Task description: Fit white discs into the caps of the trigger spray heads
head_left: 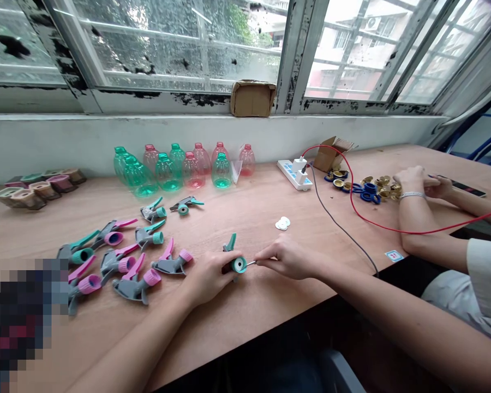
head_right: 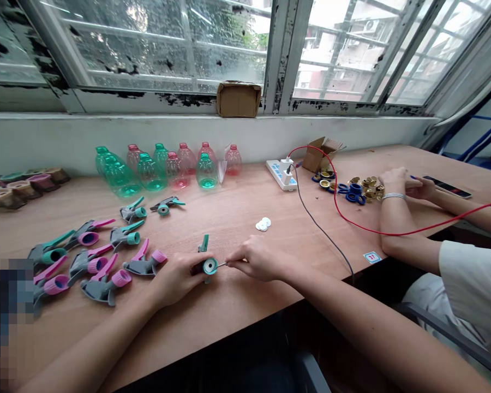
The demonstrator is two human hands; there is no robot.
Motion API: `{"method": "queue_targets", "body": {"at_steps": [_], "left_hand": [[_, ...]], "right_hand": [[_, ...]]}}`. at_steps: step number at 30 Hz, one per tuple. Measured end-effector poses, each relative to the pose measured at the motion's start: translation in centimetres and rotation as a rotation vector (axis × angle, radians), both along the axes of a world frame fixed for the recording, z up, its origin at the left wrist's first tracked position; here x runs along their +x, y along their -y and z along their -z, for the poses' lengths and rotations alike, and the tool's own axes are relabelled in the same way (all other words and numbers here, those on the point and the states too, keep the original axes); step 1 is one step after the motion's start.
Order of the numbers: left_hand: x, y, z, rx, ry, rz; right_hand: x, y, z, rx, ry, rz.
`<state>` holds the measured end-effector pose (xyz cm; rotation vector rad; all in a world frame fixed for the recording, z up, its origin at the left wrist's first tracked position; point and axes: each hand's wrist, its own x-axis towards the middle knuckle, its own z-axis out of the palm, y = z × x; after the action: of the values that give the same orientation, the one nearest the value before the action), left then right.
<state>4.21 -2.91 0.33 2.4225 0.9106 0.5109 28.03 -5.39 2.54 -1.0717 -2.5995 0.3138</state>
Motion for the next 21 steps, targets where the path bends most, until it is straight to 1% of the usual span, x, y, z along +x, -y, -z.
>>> {"method": "queue_targets", "body": {"at_steps": [4,8,11,18,21], "left_hand": [[-0.1,0.0,-0.1,-0.005,-0.004,-0.002],[0.0,-0.1,-0.2,0.009,-0.001,-0.008],[-0.1,-0.1,0.0,0.025,0.016,-0.022],[0.0,-0.1,0.3,0.033,0.052,-0.057],[0.1,-0.1,0.2,0.04,0.049,-0.067]], "right_hand": [[-0.4,1.0,0.5,0.056,-0.008,0.081],[-1.2,2.7,0.4,0.175,0.095,0.229],[-1.8,3.8,0.8,0.235,0.144,0.3],[-2.0,4.6,2.1,0.333,0.101,0.336],[-2.0,4.5,2.1,0.3,0.092,0.34]]}}
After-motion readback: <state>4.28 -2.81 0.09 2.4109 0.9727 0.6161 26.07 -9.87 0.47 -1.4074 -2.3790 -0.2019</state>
